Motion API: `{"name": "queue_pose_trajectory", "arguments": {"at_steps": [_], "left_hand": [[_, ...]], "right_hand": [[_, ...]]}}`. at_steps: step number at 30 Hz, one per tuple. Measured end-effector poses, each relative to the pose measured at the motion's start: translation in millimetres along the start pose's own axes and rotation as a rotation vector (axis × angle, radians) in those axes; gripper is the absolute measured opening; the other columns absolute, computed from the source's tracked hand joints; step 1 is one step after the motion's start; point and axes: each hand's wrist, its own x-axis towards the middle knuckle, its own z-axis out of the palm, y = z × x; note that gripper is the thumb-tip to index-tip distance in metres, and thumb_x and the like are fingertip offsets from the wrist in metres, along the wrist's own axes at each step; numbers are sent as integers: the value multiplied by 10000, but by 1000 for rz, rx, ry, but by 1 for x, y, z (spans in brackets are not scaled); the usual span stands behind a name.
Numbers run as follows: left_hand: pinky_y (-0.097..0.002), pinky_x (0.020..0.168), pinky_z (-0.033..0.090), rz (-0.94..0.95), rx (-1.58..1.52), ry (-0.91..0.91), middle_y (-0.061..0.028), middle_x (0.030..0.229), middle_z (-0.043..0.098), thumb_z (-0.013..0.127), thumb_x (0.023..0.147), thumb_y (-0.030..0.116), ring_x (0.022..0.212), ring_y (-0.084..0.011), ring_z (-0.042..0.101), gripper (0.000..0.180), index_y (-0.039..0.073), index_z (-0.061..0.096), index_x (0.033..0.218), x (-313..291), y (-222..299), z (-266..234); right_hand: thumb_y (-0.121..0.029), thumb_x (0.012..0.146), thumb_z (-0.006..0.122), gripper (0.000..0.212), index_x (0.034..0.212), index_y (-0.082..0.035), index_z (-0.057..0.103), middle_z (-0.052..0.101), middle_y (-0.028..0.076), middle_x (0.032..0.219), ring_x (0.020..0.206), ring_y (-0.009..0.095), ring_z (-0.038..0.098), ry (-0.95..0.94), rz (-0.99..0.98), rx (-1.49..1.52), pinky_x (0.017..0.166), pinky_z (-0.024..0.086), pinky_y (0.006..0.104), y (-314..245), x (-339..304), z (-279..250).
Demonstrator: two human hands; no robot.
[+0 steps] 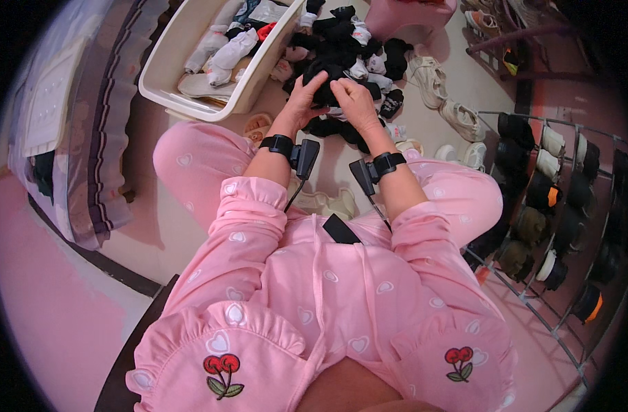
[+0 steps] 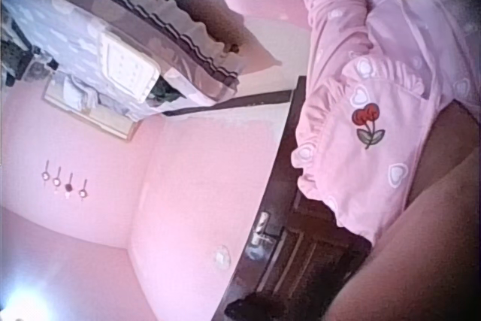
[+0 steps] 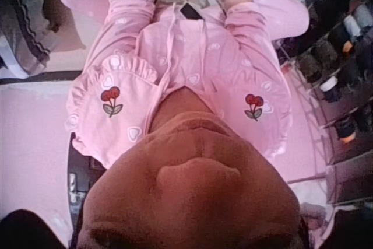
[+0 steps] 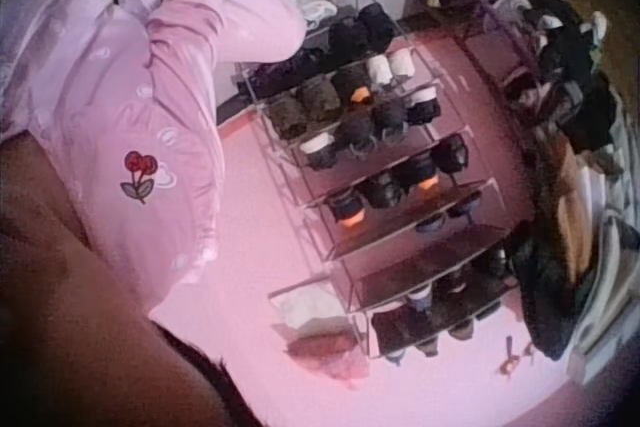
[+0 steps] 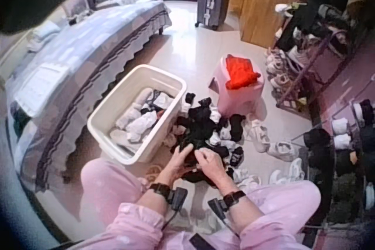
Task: The person sits on the floor and sorts a pile of socks by color and pattern, placing them into a white plastic bin. The person handles socks one at a time, folding or pairing them before placing them in the bin.
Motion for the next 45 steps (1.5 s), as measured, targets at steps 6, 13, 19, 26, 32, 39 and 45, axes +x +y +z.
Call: {"name": "queue_pose_trajectory", "arguments": {"at_steps": [6,13,19,26,32,39,45], "left_hand": [[-465,833,514,143,-105,-24,-69,1103,526,609,811,104,1050,-216,520,372,125,467,1154,-4,13,-3],[-410,865,460,187,-35,-175,-46,1129,531,622,790,67,1047,-198,518,478,171,491,1237,-8,13,10],[-473,948,452,125,-331,-322,-87,1236,545,528,867,153,1144,-260,531,392,112,505,1256,-7,16,7],[-473,861,521,11,-539,-388,-124,1213,572,445,898,249,1074,-271,578,371,100,513,1231,-2,16,7],[-479,824,546,150,-415,-270,-124,1195,543,455,857,76,1081,-289,563,376,106,487,1230,3,22,6],[-455,809,561,308,-50,-39,-122,1180,497,465,818,-17,1047,-270,551,441,123,471,1236,-6,21,18],[-436,803,553,148,-219,-270,-112,1198,478,581,824,87,1060,-258,544,481,163,443,1278,-15,32,13]], "right_hand": [[-260,888,584,250,895,-11,582,596,121,799,715,237,611,108,35,68,672,473,344,-17,0,4],[-301,904,601,336,1080,-15,584,621,80,972,780,155,586,202,173,215,718,475,289,-5,13,5],[-332,951,551,283,1131,-115,580,631,-2,1020,921,124,598,119,416,1097,759,486,284,-7,18,-9],[-349,957,536,247,1062,-137,609,631,-25,985,904,115,592,27,418,992,782,480,298,-13,20,-14],[-355,937,566,309,1101,-95,591,586,13,1017,900,117,559,-10,455,1008,729,459,249,-14,21,-24],[-209,849,693,427,1233,-106,537,554,16,1070,848,92,519,-18,155,342,697,428,213,-14,24,-3],[-176,847,682,347,1152,-59,563,585,49,1019,885,122,550,85,111,345,753,458,254,1,29,3]]}}
